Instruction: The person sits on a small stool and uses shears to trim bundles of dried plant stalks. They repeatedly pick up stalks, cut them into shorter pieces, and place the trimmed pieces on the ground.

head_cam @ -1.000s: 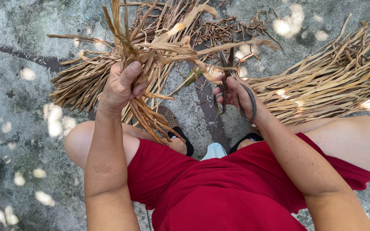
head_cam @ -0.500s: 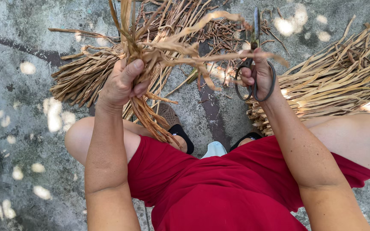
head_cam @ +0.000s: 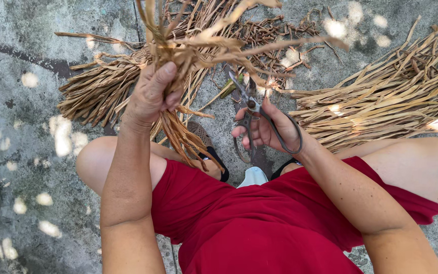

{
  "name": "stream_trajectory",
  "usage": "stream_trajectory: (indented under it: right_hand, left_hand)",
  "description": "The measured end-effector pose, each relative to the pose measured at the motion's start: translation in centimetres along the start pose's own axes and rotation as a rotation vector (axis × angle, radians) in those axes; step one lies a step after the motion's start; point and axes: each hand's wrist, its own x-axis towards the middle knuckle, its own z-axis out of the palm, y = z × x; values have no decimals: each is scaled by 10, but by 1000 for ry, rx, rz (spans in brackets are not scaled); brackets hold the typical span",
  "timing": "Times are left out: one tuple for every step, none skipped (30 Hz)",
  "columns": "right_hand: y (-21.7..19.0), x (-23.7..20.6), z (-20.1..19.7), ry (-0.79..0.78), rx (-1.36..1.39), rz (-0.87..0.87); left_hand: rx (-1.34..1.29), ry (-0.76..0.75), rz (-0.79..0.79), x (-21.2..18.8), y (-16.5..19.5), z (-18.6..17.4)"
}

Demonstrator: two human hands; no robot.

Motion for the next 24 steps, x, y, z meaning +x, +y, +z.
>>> stream_trajectory:
  right_hand:
    - [-2,2,-2,31,14,-10]
    - [-3,5,-6,62,28,-18]
    - [-4,7,-11,91,42,-26]
    - [-2,10,-16,112,72,-84]
    - [0,13,-21,133,101,-141]
    - [2,15,-28,155,130,-198]
    - [3,16,-35,217,117,-191]
    - [4,18,-42,278,105,-184]
    - [4,18,-48,341,94,-179]
    - [6,18,-53,358,104,-196]
    - [6,19,-58,375,112,-214]
    - [6,19,-62,391,119,-233]
    - [5,20,-65,460,80,-231]
    - [3,19,-67,530,41,-228]
    - [2,19,-68,602,2,-223]
    - [-2,18,-70,676,-33,-220]
    - [-9,18,-71,751,-69,-218]
    - [-17,17,-72,824,-104,-218]
    - [-28,16,-73,884,-97,-255]
    - [-41,12,-74,946,-88,-294]
    - [-52,6,-73,1009,-79,-333]
    - [-63,-5,-72,1020,-169,-403]
    - [-75,-19,-70,1030,-261,-471]
    - [-84,-31,-66,965,-360,-514]
  left_hand:
    - [3,-25,-19,0,-1,3]
    - [6,-49,-39,0,-2,6]
    - [10,-72,-59,0,-3,9]
    - [7,-87,-63,0,-3,11]
    - [5,-102,-66,0,-3,12]
    - [2,-116,-68,0,-3,12]
    - [42,-102,-75,-1,-3,12]
    - [83,-88,-82,-1,-3,11]
    - [124,-76,-90,0,-3,10]
    - [145,-65,-100,0,-4,9]
    - [166,-55,-108,0,-4,7]
    - [187,-45,-114,1,-5,6]
    - [249,-35,-110,3,-6,4]
    - [309,-25,-108,4,-7,3]
    - [368,-14,-107,5,-8,2]
    - [377,3,-125,5,-9,1]
    - [386,20,-141,6,-9,1]
    - [397,37,-157,6,-10,0]
    - [395,27,-157,6,-10,0]
    - [393,15,-157,5,-9,0]
    - [390,1,-157,5,-9,1]
    - [418,12,-208,5,-10,3]
    - [446,24,-258,4,-10,6]
    - [472,37,-309,3,-11,9]
